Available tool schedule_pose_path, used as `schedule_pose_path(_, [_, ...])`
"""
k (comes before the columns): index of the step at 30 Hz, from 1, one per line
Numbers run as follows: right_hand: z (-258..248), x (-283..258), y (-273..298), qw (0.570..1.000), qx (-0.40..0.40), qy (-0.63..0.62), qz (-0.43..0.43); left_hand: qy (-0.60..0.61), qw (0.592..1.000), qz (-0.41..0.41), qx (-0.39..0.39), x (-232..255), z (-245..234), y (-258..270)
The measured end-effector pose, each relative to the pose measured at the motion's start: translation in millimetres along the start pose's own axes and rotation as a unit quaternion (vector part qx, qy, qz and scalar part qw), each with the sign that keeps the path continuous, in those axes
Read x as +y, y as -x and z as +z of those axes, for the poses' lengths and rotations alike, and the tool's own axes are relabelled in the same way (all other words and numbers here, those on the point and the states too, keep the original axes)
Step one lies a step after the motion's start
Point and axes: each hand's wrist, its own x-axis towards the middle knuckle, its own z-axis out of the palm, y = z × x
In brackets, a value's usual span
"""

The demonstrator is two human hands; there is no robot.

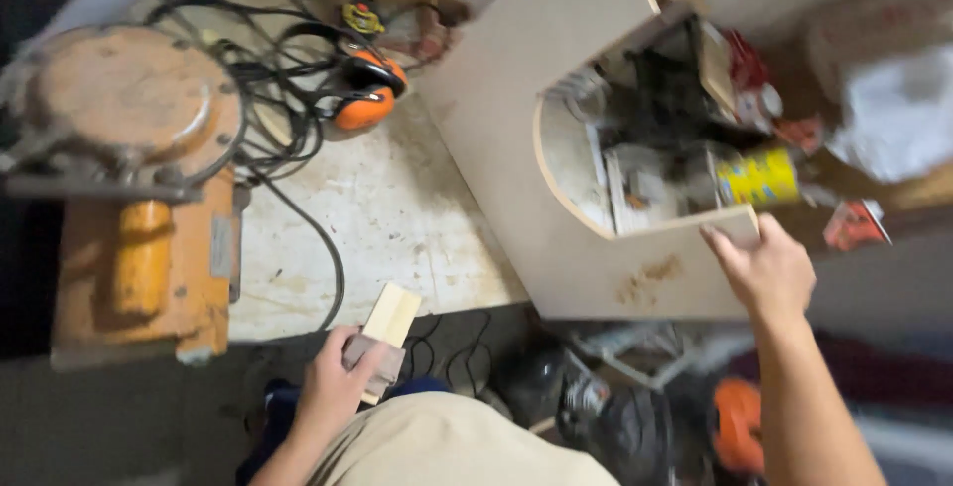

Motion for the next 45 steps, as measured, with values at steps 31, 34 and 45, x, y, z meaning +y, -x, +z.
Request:
schedule_pose_path(31, [-27,-28,-4,0.982,-0.065,-0.025,0.177,-0.053,0.968,-0.113,-0.217,-25,-58,-37])
schedule_pose_path(34, [-31,-36,-2,0.980,-0.068,-0.011,0.188,-0.052,0.974,-0.091,-0.202,-26,-47,-38])
schedule_pose_path(45, [-22,-26,-2,0.983,-0.050,-0.010,0.176,-0.066,0.967,-0.088,-0.230,-20,-47,-39])
